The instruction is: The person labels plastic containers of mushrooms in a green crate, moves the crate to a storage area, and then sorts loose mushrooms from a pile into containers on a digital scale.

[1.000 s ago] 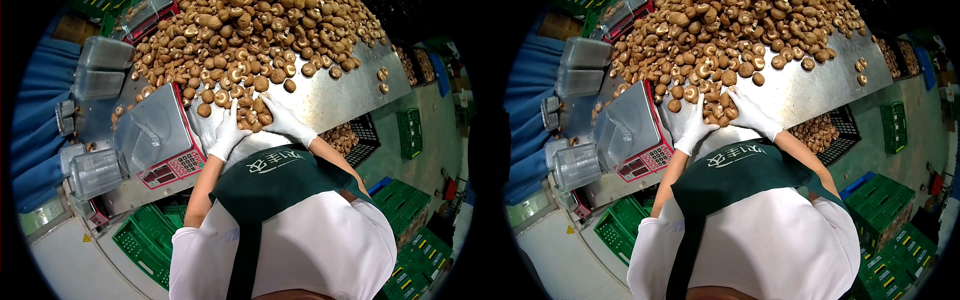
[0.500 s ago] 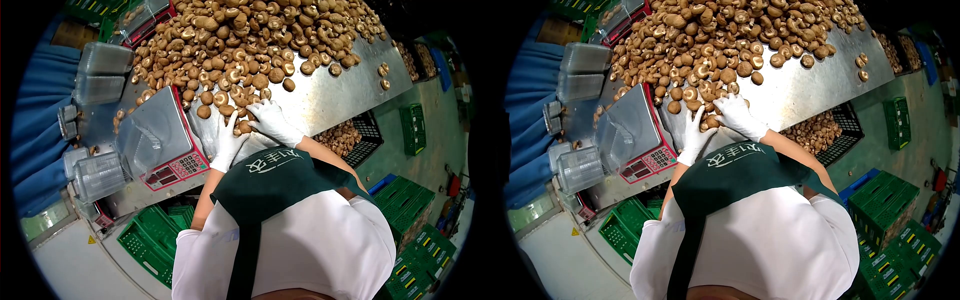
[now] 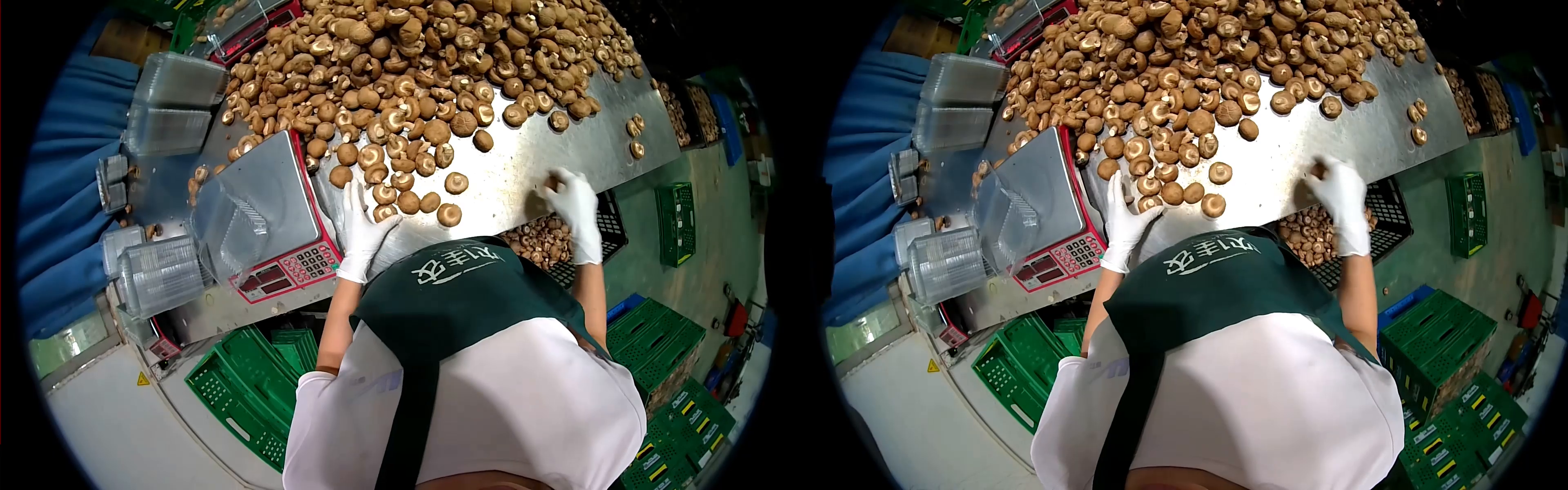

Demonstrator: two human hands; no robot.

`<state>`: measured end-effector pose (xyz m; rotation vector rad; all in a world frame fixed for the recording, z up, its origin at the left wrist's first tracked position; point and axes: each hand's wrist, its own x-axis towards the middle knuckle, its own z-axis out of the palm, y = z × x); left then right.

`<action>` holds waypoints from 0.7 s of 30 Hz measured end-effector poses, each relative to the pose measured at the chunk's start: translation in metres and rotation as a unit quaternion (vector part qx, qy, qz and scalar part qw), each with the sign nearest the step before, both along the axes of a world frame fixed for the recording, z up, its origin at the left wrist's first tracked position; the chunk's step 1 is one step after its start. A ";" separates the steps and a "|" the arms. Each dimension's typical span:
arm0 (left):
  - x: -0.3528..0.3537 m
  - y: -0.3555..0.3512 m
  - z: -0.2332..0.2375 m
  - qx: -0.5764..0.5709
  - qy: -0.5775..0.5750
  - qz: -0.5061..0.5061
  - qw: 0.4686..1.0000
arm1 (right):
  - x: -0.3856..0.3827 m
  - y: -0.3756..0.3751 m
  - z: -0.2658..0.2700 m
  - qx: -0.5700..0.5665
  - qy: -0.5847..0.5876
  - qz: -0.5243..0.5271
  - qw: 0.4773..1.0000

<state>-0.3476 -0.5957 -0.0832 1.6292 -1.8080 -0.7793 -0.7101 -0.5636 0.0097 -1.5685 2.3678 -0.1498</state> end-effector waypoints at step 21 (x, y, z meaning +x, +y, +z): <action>-0.028 -0.018 0.003 0.036 -0.109 -0.057 0.992 | 0.128 -0.041 -0.065 0.016 -0.057 0.266 0.962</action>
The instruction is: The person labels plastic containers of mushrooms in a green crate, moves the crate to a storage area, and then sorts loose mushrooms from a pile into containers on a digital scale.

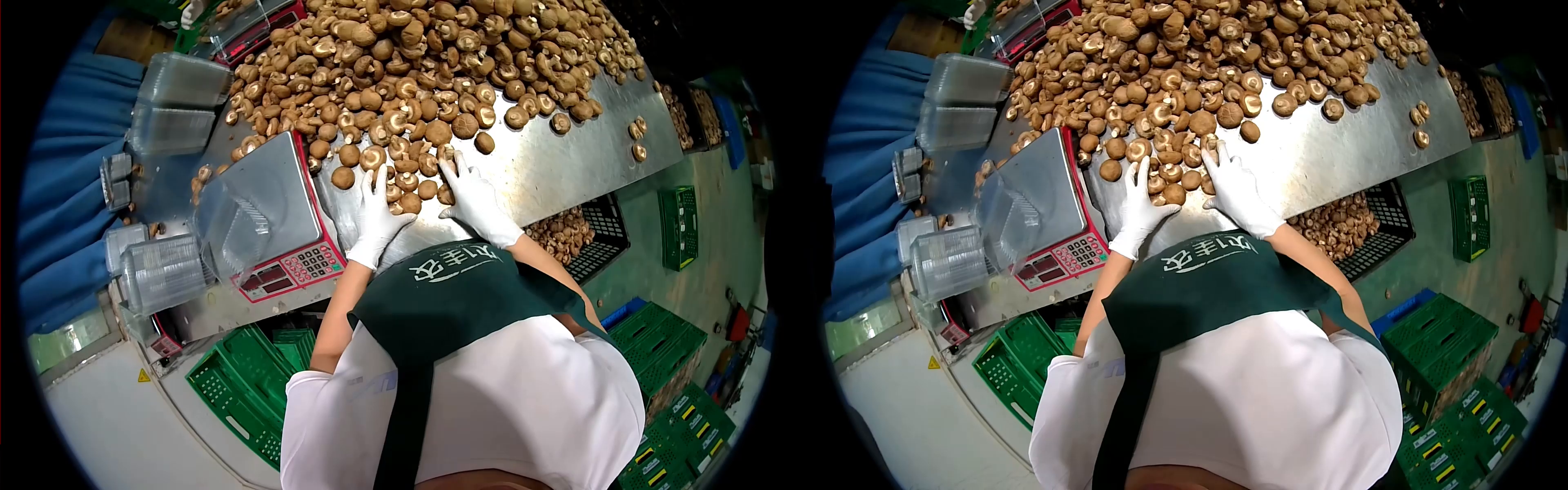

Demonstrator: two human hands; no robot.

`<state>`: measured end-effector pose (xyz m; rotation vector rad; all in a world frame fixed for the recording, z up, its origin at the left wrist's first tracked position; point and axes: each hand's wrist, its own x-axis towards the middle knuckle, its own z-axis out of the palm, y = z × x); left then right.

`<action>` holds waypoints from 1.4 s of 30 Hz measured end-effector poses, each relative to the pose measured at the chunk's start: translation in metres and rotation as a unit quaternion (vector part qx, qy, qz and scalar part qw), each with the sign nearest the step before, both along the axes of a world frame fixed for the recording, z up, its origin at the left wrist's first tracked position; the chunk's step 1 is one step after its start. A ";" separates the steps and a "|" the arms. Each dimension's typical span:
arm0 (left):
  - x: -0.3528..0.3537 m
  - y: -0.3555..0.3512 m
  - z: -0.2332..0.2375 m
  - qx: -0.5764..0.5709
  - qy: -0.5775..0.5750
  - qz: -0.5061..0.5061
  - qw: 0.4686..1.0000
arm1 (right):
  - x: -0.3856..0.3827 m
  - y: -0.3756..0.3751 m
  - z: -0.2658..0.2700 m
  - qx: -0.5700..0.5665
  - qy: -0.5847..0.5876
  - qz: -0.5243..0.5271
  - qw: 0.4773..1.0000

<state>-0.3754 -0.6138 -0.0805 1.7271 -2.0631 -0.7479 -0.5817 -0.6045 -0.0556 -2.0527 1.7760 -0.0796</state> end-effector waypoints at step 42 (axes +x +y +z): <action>-0.017 -0.018 -0.004 0.017 0.048 -0.075 0.996 | -0.031 -0.034 -0.029 0.141 -0.444 0.035 0.884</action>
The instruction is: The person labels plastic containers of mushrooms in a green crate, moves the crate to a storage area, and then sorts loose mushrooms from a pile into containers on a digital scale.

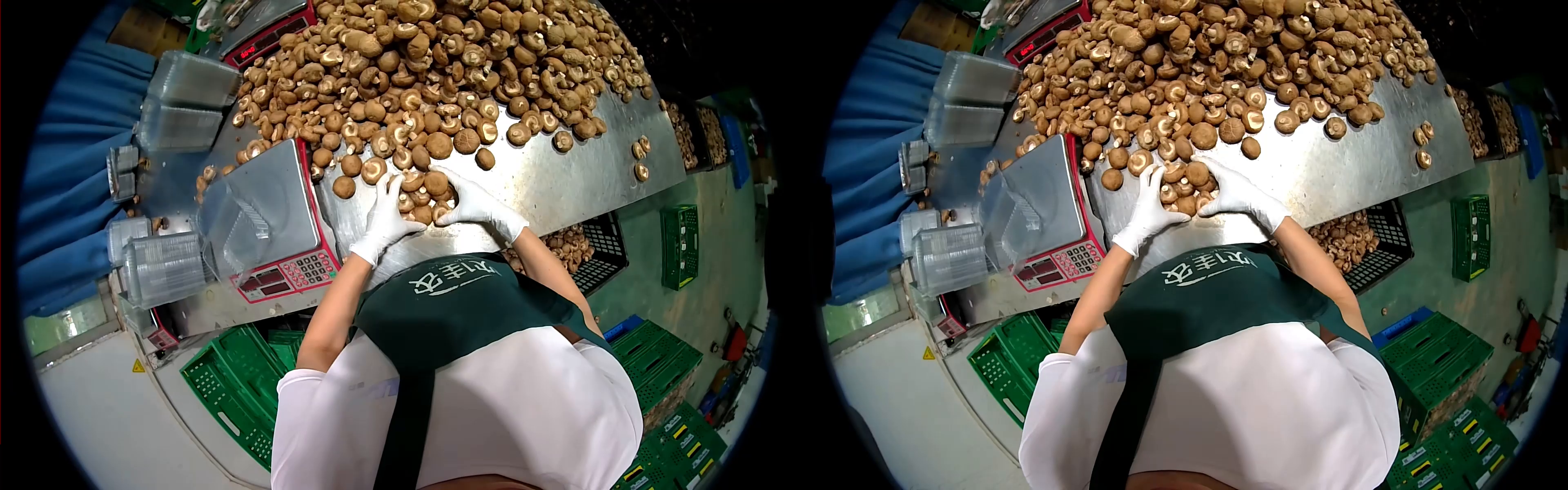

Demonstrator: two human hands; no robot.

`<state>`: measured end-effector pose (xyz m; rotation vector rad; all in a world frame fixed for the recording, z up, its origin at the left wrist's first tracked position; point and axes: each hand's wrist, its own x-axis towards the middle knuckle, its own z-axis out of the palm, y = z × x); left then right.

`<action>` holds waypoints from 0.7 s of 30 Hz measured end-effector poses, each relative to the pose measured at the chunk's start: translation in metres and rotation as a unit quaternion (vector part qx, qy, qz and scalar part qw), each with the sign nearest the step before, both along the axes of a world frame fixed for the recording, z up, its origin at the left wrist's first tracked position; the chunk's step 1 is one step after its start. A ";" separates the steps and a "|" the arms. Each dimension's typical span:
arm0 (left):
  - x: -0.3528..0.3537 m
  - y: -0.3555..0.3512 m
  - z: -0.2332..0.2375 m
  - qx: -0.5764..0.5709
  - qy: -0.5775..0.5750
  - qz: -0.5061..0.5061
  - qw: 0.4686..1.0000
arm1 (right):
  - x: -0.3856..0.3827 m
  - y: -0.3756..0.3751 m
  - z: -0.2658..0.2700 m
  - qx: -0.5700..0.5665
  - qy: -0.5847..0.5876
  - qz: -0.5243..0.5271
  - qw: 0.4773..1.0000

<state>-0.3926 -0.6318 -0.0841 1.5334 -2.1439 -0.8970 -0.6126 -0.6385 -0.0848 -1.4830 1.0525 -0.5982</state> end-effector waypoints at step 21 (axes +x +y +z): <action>0.006 0.021 -0.016 0.006 0.147 0.038 0.988 | 0.045 0.019 0.014 0.043 -0.061 -0.041 0.996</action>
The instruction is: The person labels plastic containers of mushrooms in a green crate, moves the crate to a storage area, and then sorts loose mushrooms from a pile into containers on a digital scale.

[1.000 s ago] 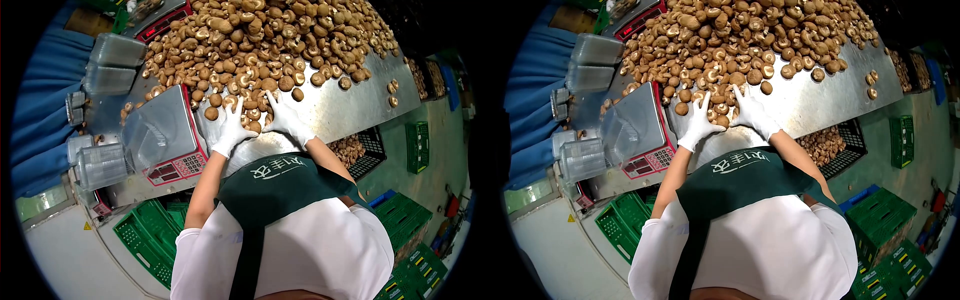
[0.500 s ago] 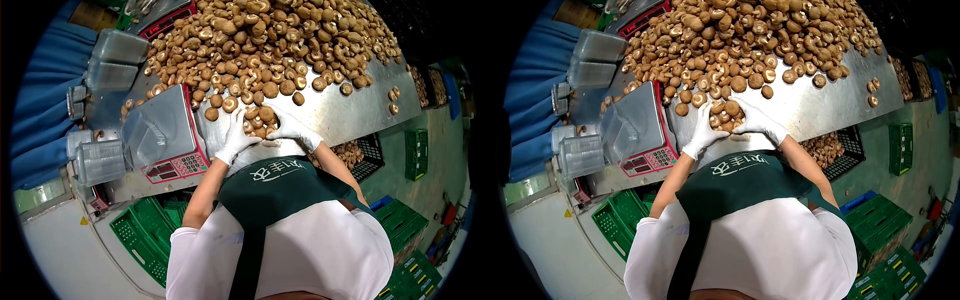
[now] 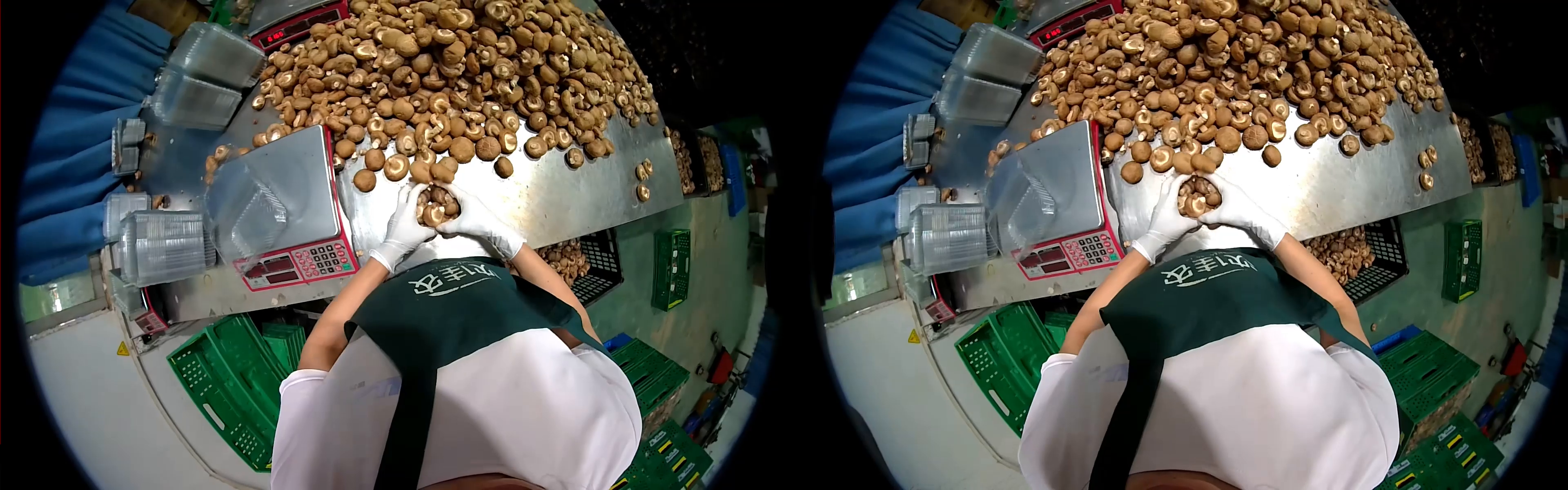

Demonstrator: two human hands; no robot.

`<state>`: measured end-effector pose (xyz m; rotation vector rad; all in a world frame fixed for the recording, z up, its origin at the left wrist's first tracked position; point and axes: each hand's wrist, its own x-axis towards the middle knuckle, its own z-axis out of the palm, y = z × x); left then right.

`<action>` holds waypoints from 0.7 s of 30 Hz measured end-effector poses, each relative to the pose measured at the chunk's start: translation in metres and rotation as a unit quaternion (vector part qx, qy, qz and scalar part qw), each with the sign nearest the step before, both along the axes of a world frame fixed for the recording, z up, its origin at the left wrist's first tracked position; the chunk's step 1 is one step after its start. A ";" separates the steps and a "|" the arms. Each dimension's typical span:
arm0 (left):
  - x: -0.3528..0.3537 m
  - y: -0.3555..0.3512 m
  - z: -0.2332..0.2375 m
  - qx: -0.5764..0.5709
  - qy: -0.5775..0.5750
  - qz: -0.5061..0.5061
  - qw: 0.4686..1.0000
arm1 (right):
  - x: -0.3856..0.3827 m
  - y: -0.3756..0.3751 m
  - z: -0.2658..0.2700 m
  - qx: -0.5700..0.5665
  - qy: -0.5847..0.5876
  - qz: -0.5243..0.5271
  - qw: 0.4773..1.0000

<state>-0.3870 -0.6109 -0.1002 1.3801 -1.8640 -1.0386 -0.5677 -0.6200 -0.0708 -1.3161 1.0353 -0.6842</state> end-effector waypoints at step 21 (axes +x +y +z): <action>0.181 0.006 0.161 -0.271 -0.113 0.198 0.935 | 0.197 -0.047 0.140 -0.401 0.011 0.119 0.908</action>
